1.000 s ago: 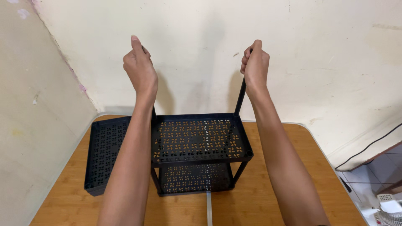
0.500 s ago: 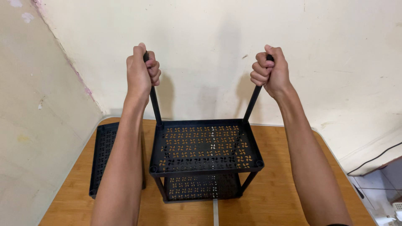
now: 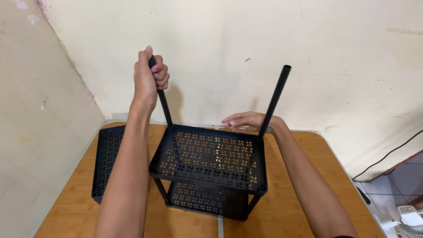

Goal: The person assembles a black plastic storage shelf by inserting vertical poles into the corners of perforated trays and then placing an additional tray on top. The person repeatedly adjusts the poles and trays to ensure stability.

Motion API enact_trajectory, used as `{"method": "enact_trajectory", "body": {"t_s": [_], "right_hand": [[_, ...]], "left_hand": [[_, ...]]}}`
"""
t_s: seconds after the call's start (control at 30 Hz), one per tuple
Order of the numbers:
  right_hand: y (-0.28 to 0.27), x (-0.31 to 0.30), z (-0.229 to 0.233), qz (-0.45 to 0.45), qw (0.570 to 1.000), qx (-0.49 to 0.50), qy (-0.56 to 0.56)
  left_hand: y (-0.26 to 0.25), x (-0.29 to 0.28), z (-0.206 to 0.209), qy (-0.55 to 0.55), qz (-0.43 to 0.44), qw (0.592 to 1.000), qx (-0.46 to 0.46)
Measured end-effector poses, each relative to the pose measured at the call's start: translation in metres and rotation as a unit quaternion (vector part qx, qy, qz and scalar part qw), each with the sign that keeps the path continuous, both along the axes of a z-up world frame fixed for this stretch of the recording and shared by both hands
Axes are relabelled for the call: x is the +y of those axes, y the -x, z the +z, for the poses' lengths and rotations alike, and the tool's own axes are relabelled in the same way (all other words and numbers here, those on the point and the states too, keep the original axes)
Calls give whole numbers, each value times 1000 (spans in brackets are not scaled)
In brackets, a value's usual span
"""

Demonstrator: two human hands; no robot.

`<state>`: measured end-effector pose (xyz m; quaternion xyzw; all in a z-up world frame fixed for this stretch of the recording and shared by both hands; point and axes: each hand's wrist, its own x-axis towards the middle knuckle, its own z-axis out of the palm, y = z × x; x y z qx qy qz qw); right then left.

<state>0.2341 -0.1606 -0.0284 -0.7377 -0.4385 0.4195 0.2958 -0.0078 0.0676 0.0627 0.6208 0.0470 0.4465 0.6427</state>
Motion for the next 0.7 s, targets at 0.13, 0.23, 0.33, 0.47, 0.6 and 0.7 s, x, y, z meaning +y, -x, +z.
{"method": "enact_trajectory", "body": {"t_s": [0.13, 0.23, 0.33, 0.47, 0.6, 0.7], "right_hand": [[23, -14, -13, 94, 988, 124, -9], [39, -18, -17, 121, 983, 134, -35], [45, -23, -15, 125, 977, 157, -72], [39, -29, -17, 20, 982, 171, -71], [28, -33, -24, -38, 970, 215, -102], [27, -34, -29, -91, 972, 146, -162]], "left_hand": [[-17, -16, -11, -5, -21, 1000, -11], [-21, -26, -26, -23, 13, 999, 22], [-3, -38, -59, -99, 63, 991, 69], [13, -42, -91, -230, 169, 929, 234], [23, -53, -114, -315, 284, 841, 334], [21, -66, -128, -200, 274, 876, 342]]}}
